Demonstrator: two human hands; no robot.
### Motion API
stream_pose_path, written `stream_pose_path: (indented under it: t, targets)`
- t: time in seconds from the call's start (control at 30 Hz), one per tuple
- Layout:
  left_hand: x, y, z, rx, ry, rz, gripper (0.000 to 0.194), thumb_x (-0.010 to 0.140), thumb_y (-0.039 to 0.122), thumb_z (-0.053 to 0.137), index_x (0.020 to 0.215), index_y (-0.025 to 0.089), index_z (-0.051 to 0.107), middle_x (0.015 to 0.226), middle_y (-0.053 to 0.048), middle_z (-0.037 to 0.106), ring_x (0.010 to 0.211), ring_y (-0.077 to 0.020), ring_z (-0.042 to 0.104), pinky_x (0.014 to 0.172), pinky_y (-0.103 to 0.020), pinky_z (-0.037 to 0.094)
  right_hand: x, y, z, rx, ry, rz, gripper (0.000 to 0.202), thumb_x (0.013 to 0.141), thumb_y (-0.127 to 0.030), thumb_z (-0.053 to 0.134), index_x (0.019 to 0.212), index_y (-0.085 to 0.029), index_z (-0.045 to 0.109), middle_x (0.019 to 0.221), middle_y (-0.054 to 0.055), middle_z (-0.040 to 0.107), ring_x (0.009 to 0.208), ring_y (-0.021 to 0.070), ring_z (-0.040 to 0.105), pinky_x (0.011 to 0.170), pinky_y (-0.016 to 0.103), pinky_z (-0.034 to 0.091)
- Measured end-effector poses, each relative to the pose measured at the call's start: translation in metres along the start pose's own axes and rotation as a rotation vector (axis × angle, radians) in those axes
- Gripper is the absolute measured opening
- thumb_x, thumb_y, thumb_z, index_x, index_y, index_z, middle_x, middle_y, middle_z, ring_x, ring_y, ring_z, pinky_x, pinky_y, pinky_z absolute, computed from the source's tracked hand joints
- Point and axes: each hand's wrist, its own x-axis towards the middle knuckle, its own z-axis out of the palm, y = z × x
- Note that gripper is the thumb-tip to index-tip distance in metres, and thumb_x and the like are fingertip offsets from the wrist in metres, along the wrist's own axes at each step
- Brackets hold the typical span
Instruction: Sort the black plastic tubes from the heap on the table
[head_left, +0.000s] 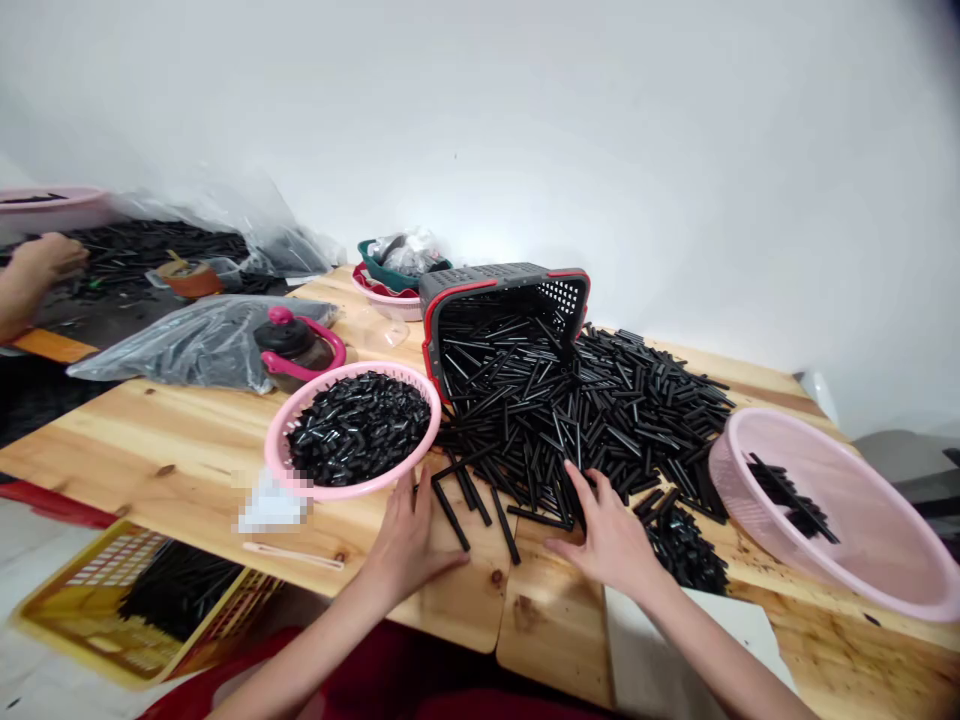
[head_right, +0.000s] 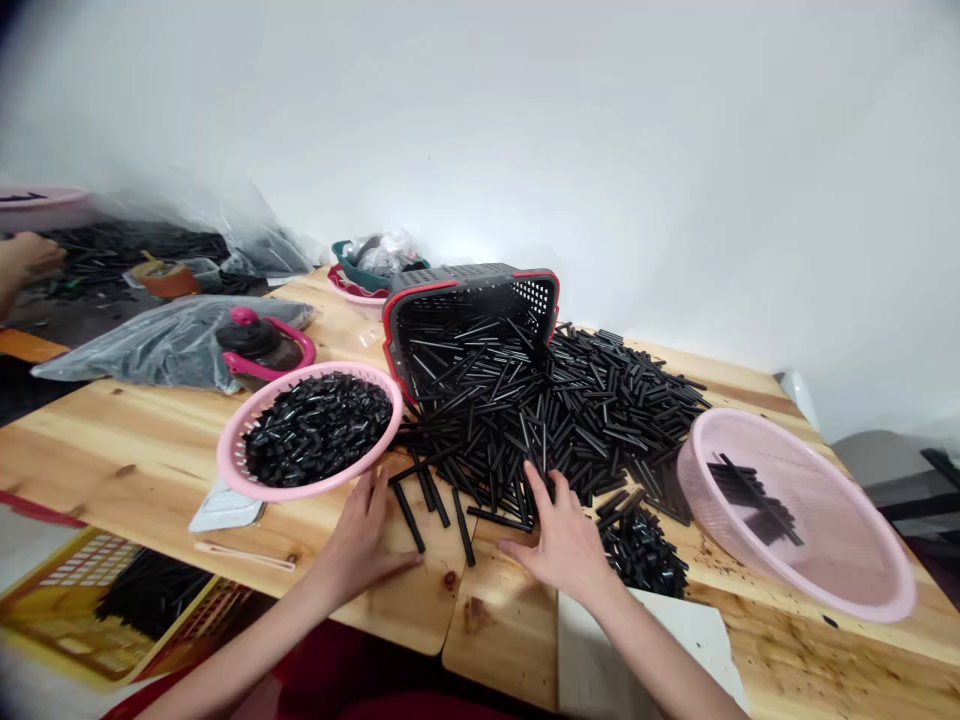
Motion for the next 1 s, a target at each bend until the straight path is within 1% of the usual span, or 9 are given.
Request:
stream_pose_path:
  t: [0.17, 0.23, 0.3, 0.37, 0.5, 0.67, 0.8, 0.9, 1.0]
  targets:
    - [0.044, 0.025, 0.001, -0.071, -0.032, 0.008, 0.142, 0.045, 0.078, 0.070, 0.154, 0.015, 0.003, 0.154, -0.025, -0.002, 0.146, -0.0433, 0.001, 0.117, -0.057, 0.022, -0.007, -0.021, 0.029, 0.019, 0.091, -0.010, 0.119, 0.057, -0.071, 0.073, 0.154, -0.030, 0.017, 0.151, 0.016, 0.011, 0.132, 0.0408, 0.030, 0.102, 0.056, 0.035]
    - [0.055, 0.034, 0.002, -0.079, -0.065, -0.016, 0.143, 0.044, 0.078, 0.070, 0.154, 0.018, 0.001, 0.153, -0.025, -0.009, 0.145, -0.0455, -0.003, 0.116, -0.057, 0.021, -0.002, -0.024, 0.037, 0.039, 0.116, -0.016, 0.119, 0.056, -0.067, 0.076, 0.153, -0.030, 0.018, 0.153, 0.015, 0.004, 0.134, 0.0415, 0.026, 0.104, 0.057, 0.032]
    - [0.063, 0.040, 0.003, -0.076, -0.089, -0.036, 0.143, 0.041, 0.077, 0.072, 0.154, 0.023, 0.002, 0.153, -0.024, -0.011, 0.144, -0.0482, -0.004, 0.115, -0.059, 0.020, 0.006, -0.024, 0.043, 0.059, 0.135, -0.043, 0.118, 0.058, -0.065, 0.077, 0.153, -0.030, 0.017, 0.154, 0.014, -0.004, 0.136, 0.0416, 0.024, 0.105, 0.056, 0.033]
    - [0.067, 0.045, 0.004, -0.072, -0.088, -0.033, 0.141, 0.040, 0.075, 0.074, 0.153, 0.026, 0.005, 0.154, -0.022, -0.004, 0.144, -0.0487, 0.002, 0.114, -0.059, 0.021, 0.017, -0.023, 0.047, 0.073, 0.165, -0.063, 0.112, 0.064, -0.062, 0.074, 0.154, -0.029, 0.016, 0.154, 0.014, -0.007, 0.136, 0.0408, 0.025, 0.105, 0.054, 0.034]
    - [0.076, 0.051, 0.007, -0.063, -0.039, 0.012, 0.132, 0.045, 0.073, 0.074, 0.152, 0.032, 0.008, 0.151, -0.018, 0.009, 0.140, -0.0440, 0.019, 0.113, -0.053, 0.025, 0.042, -0.019, 0.053, 0.092, 0.229, -0.059, 0.100, 0.073, -0.051, 0.070, 0.154, -0.026, 0.017, 0.154, 0.014, -0.005, 0.132, 0.0373, 0.033, 0.105, 0.050, 0.038]
    - [0.095, 0.063, 0.011, -0.031, 0.024, -0.033, 0.119, 0.052, 0.061, 0.077, 0.151, 0.035, 0.015, 0.147, -0.015, 0.012, 0.130, -0.0392, 0.031, 0.109, -0.045, 0.032, 0.069, -0.013, 0.057, 0.149, 0.279, -0.149, 0.097, 0.071, -0.028, 0.070, 0.153, -0.019, 0.019, 0.154, 0.015, 0.002, 0.139, 0.0325, 0.026, 0.108, 0.044, 0.040]
    - [0.107, 0.069, 0.011, 0.000, 0.073, -0.063, 0.102, 0.063, 0.056, 0.071, 0.150, 0.035, 0.021, 0.132, -0.013, 0.032, 0.121, -0.0313, 0.039, 0.103, -0.039, 0.038, 0.084, -0.013, 0.058, 0.189, 0.313, -0.181, 0.090, 0.073, -0.023, 0.065, 0.152, -0.020, 0.024, 0.154, 0.013, 0.005, 0.141, 0.0298, 0.024, 0.110, 0.044, 0.038]
    - [0.114, 0.071, 0.010, 0.050, 0.124, -0.075, 0.093, 0.069, 0.057, 0.065, 0.149, 0.034, 0.023, 0.117, -0.012, 0.044, 0.113, -0.0276, 0.043, 0.099, -0.040, 0.038, 0.095, -0.018, 0.058, 0.226, 0.342, -0.174, 0.089, 0.072, -0.018, 0.063, 0.152, -0.021, 0.024, 0.154, 0.012, 0.005, 0.142, 0.0289, 0.023, 0.111, 0.042, 0.038]
    - [0.122, 0.072, 0.011, 0.107, 0.153, -0.057, 0.082, 0.073, 0.055, 0.062, 0.145, 0.029, 0.033, 0.110, -0.012, 0.049, 0.112, -0.0270, 0.044, 0.102, -0.043, 0.036, 0.108, -0.025, 0.059, 0.271, 0.390, -0.162, 0.087, 0.072, -0.015, 0.061, 0.151, -0.019, 0.025, 0.153, 0.013, 0.004, 0.142, 0.0284, 0.022, 0.112, 0.042, 0.037]
